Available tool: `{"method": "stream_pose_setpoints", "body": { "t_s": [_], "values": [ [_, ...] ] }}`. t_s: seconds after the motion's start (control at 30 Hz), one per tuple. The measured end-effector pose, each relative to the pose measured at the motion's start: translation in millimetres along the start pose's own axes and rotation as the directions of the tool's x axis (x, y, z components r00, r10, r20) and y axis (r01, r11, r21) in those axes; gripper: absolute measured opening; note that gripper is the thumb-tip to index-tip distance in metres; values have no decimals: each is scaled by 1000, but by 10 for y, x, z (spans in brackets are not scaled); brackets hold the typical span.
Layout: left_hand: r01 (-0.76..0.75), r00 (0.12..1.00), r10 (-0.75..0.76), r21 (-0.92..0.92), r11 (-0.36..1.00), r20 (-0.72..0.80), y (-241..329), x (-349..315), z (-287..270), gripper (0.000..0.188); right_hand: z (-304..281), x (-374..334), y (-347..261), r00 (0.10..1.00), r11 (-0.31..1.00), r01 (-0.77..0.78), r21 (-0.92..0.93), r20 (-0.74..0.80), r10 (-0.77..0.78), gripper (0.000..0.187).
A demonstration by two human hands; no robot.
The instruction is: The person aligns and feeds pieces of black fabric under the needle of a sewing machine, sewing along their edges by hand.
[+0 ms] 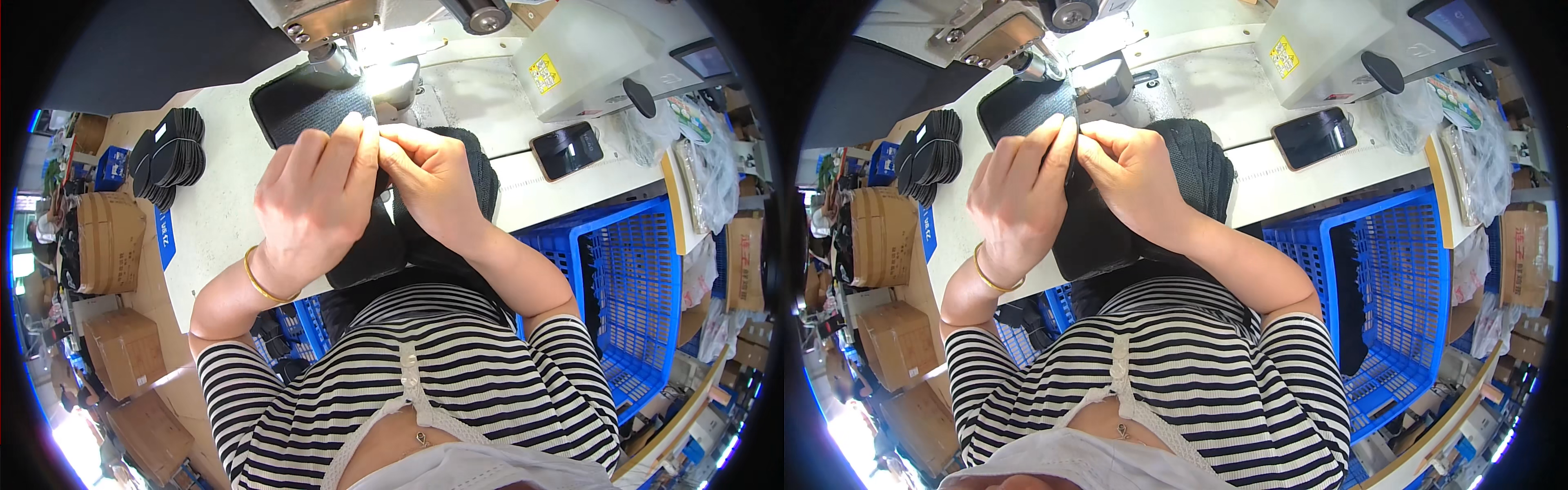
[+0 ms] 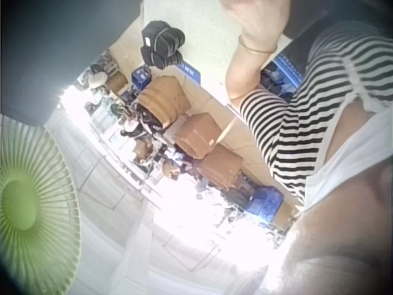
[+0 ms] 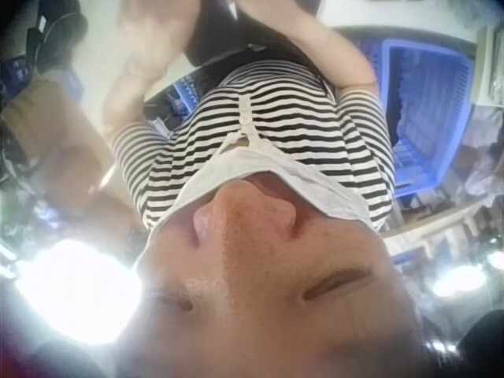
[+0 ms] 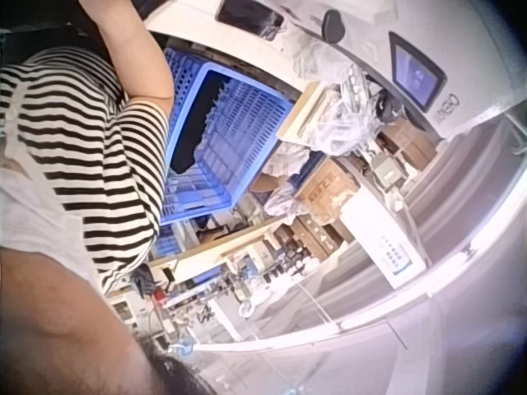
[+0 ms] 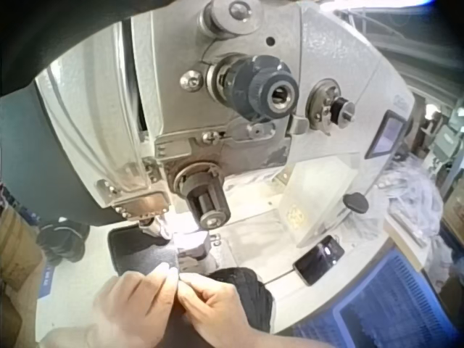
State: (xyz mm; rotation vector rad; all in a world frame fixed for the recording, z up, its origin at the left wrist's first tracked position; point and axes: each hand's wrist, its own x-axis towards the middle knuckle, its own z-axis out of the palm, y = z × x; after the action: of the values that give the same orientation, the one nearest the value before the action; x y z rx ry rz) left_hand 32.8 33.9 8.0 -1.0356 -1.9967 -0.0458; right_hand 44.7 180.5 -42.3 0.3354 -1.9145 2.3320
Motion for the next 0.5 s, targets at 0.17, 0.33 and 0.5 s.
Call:
{"method": "stream_pose_setpoints", "body": {
  "t_s": [0.17, 0.33, 0.5],
  "values": [
    [16, 1000, -16, 3, 1000, -1, -99, 34, 76, 36, 8, 69, -76, 999, 998, -37, 47, 0, 37, 21],
    [24, 999, -23, 11, 1000, -27, -203, 62, 152, 36, 1, 161, -69, 999, 999, -39, 6, -6, 39, 23],
    [47, 999, -47, -6, 999, -16, -222, 85, 152, 36, -9, 223, 2, 1000, 1000, 7, -31, -23, -7, 21]
  ]
}}
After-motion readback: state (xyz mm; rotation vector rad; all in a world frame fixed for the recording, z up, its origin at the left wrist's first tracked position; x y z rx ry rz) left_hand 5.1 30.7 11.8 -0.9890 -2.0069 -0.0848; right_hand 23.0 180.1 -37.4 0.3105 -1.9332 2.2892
